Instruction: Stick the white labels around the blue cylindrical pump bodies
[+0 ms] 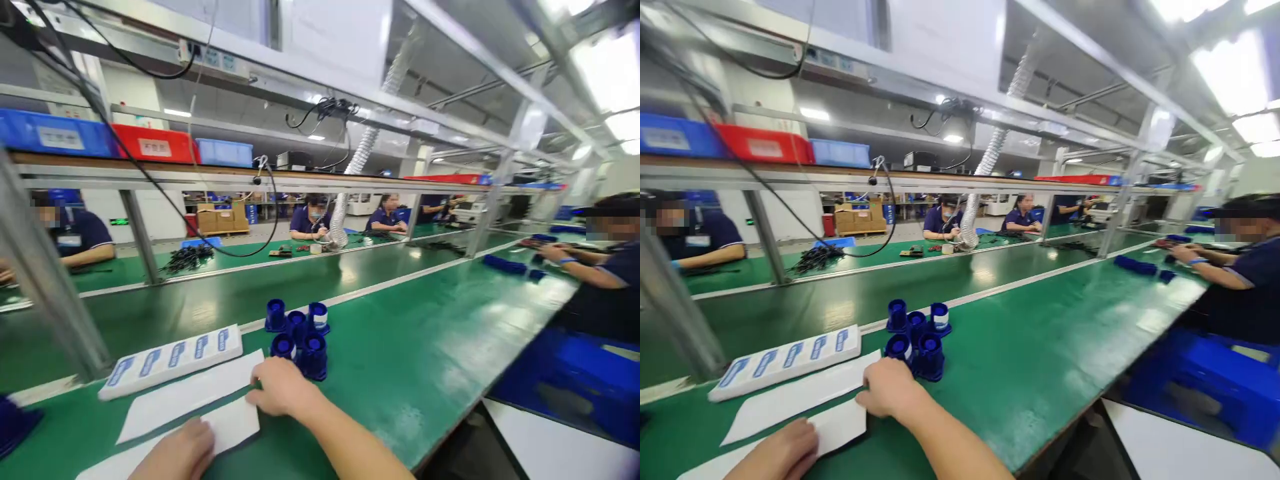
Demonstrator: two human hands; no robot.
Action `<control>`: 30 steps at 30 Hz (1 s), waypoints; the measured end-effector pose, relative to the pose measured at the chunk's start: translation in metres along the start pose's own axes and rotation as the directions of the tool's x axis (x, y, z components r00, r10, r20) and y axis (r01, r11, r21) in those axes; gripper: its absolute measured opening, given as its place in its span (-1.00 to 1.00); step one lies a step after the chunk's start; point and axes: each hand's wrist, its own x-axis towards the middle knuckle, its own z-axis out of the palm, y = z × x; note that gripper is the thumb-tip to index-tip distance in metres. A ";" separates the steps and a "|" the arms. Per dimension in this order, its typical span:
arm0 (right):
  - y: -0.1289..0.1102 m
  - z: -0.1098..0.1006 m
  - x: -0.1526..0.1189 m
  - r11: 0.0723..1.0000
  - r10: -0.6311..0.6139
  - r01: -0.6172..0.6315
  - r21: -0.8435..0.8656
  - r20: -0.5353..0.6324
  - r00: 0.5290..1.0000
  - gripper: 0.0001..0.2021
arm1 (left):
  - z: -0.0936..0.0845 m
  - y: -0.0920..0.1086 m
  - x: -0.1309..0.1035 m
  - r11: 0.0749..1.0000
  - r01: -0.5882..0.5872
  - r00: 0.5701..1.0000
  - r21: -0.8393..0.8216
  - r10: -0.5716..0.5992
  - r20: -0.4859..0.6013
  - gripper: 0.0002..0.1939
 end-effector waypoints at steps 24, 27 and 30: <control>-0.020 0.024 0.002 0.873 -0.232 0.293 -0.391 0.194 0.953 -0.81 | -0.026 0.028 0.010 0.978 0.191 0.953 -0.086 -0.164 0.255 -0.81; -0.026 0.025 0.004 0.879 -0.176 0.245 -0.409 0.200 0.964 -0.79 | -0.023 0.030 0.012 0.978 0.197 0.950 -0.067 -0.173 0.259 -0.76; -0.029 0.024 0.004 0.886 -0.126 0.200 -0.418 0.198 0.972 -0.78 | -0.022 0.030 0.015 0.977 0.203 0.946 -0.062 -0.180 0.271 -0.77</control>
